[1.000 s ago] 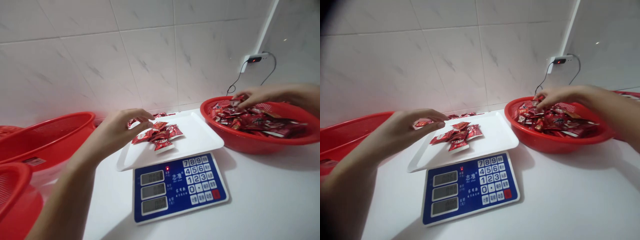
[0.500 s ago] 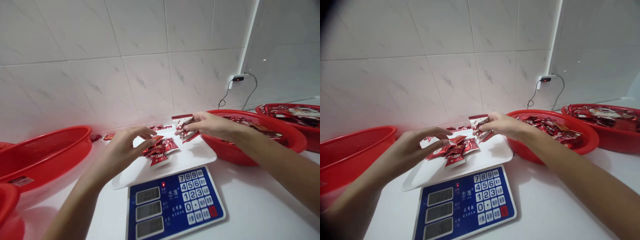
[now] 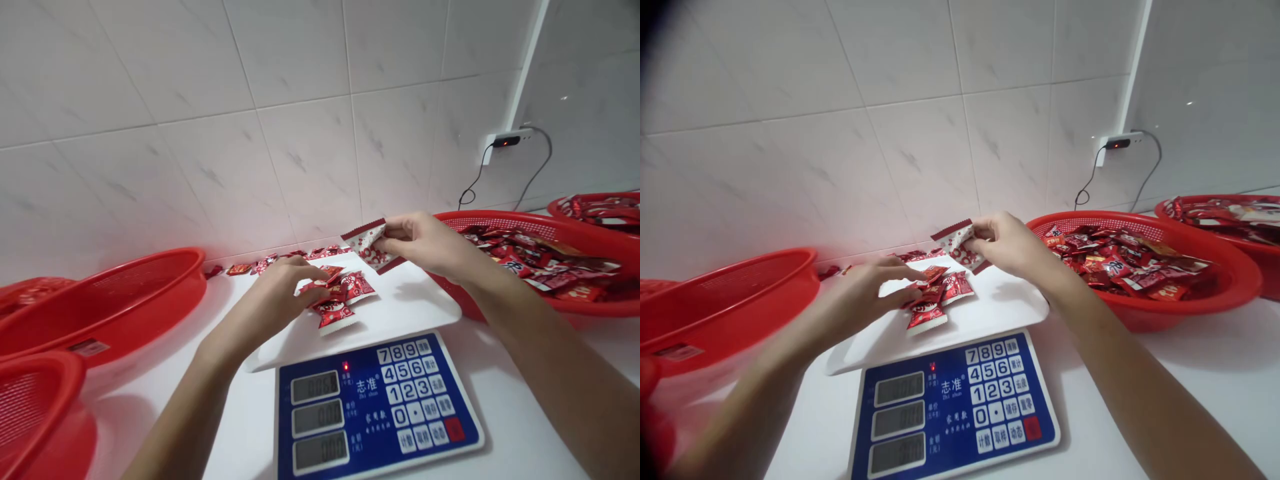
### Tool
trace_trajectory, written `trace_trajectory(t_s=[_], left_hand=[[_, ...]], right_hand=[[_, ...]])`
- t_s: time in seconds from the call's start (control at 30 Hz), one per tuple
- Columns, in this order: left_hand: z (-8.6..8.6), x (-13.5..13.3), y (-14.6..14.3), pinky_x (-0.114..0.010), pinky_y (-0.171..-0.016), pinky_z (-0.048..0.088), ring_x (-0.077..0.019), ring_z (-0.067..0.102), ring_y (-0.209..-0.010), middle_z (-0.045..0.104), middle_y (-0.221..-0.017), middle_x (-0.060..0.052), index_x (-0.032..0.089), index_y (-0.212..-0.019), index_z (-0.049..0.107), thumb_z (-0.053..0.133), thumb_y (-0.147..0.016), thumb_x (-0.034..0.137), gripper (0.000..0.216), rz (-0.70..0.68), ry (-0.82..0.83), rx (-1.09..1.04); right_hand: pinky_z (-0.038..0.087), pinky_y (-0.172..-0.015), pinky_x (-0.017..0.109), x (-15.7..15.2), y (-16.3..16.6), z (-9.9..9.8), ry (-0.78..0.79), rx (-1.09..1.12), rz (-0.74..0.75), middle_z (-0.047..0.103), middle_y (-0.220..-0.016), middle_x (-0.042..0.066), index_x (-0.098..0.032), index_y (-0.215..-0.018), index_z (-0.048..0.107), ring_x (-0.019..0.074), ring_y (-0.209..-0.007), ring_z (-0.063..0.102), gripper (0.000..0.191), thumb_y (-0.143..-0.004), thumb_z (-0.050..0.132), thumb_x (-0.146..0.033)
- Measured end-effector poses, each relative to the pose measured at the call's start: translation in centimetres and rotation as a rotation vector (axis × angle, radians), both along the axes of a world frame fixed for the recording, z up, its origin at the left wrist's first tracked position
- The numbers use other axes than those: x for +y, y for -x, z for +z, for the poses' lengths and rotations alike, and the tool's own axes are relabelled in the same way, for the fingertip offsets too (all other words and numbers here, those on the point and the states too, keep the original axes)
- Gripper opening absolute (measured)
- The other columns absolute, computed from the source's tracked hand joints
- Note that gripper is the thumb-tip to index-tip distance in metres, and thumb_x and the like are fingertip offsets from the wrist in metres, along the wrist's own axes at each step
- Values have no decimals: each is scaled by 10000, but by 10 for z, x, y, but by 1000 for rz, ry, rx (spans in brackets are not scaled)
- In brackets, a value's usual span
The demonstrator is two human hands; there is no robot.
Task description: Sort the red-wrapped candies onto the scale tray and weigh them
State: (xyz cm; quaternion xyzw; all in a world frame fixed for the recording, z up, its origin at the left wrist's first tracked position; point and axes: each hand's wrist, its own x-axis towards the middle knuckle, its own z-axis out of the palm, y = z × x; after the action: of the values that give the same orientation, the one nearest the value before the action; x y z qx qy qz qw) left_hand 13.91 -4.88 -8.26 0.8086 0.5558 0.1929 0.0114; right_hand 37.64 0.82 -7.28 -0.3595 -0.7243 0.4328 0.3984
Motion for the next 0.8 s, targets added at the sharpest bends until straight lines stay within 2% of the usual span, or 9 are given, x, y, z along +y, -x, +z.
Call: trace_trajectory(t_s=[0.07, 0.13, 0.27, 0.33, 0.5, 0.63, 0.7, 0.8], left_hand=[[-5, 1, -4, -398, -861, 536, -287, 661, -1065, 722, -1172, -98, 280, -1143, 769, 561, -968, 500, 350, -60, 66, 13], [-8, 2, -7, -397, -876, 533, -291, 638, -1106, 701, -1198, -104, 271, -1106, 772, 524, -981, 553, 395, -96, 125, 17], [-8, 4, -9, -373, -817, 531, -258, 667, -984, 723, -1118, -85, 268, -1034, 769, 489, -1005, 504, 367, -89, 159, 26], [-6, 5, -9, -349, -774, 521, -239, 682, -913, 746, -1056, -74, 259, -1011, 762, 462, -1016, 430, 345, -89, 89, 40], [0, 3, -3, -294, -607, 462, -202, 680, -701, 771, -877, -78, 211, -866, 715, 401, -982, 275, 341, -76, -227, 117], [5, -2, -1, -291, -618, 472, -192, 684, -682, 762, -825, -49, 216, -906, 668, 447, -956, 291, 238, 86, -502, -18], [8, -6, -3, -287, -612, 474, -187, 685, -679, 742, -783, -31, 227, -885, 630, 473, -937, 296, 179, 172, -554, -145], [12, -10, -5, -272, -535, 448, -167, 634, -590, 673, -661, -1, 240, -821, 563, 480, -922, 306, 147, 242, -481, -363]], right_hand=[[619, -818, 325, -1, -3, -1, -20, -18, 15, 798, -952, 52, -187, -1026, 798, 200, -897, 753, 246, -915, 597, -98], [615, -841, 326, -1, -5, -1, -19, -7, 30, 800, -980, 52, -193, -1048, 798, 200, -910, 755, 252, -922, 597, -108], [613, -840, 333, -2, -4, 0, -25, 9, -18, 802, -942, 54, -193, -1022, 808, 202, -870, 761, 258, -915, 602, -81], [616, -824, 332, -2, -1, 0, -21, 19, -40, 803, -940, 60, -187, -1001, 808, 198, -841, 763, 259, -912, 599, -62], [618, -837, 326, 1, 1, -5, -10, 86, -45, 803, -999, 77, -161, -998, 792, 194, -881, 766, 236, -920, 597, -53], [614, -811, 306, 3, 3, -9, -79, 23, -79, 802, -983, 66, -171, -1016, 787, 203, -924, 763, 276, -911, 578, -24], [615, -738, 286, 2, 5, -10, -115, -5, -118, 798, -955, 63, -170, -1000, 782, 199, -876, 764, 272, -909, 570, -25], [606, -647, 269, 1, 7, -11, -117, -43, -136, 794, -944, 68, -165, -983, 774, 194, -806, 760, 268, -910, 553, -34]])
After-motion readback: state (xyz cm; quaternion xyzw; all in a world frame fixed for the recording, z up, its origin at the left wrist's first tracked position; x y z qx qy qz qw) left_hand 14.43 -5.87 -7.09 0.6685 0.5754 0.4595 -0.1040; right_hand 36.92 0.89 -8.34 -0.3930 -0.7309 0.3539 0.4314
